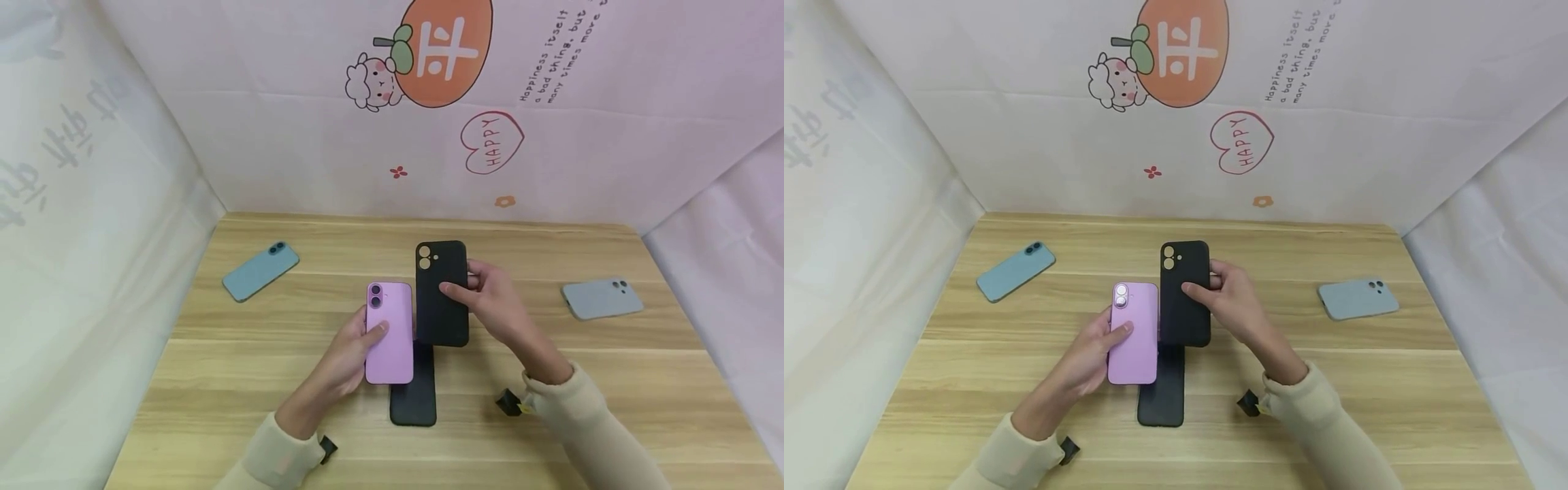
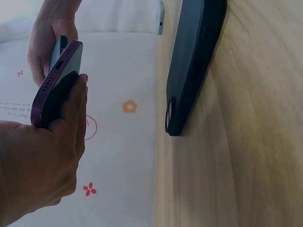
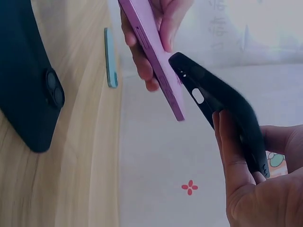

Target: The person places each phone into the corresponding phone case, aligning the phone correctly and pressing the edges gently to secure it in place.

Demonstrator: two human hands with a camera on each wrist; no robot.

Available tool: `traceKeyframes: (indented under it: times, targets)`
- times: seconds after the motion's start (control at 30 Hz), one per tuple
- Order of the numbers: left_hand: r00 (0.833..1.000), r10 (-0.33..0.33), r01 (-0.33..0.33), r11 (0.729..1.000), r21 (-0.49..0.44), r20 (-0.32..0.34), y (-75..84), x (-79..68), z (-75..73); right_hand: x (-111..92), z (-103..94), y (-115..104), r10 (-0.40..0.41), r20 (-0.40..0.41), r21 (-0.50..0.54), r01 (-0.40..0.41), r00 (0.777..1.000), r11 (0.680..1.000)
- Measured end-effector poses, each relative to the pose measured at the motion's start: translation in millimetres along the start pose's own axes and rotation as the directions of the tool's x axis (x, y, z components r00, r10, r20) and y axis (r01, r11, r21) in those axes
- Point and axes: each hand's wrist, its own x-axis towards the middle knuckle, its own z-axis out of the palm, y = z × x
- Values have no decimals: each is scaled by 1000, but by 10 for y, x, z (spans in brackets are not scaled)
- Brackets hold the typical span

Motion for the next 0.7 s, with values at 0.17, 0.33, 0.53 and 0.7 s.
traceKeyframes:
  times: [0.17,0.33,0.53,0.7]
  targets:
    - [1000,1,-1,1000,-3,18,-17,1,33,8,87,-8,10,10,58,-10,1000,998]
    - [998,-7,10,998,-55,60,-21,-15,41,19,166,-16,18,28,72,-20,999,997]
    - [996,9,2,992,-124,87,-36,-25,60,17,257,-34,14,59,119,-21,998,993]
    - [994,42,-23,984,-175,104,-42,-19,79,22,346,-36,-7,76,132,-4,997,991]
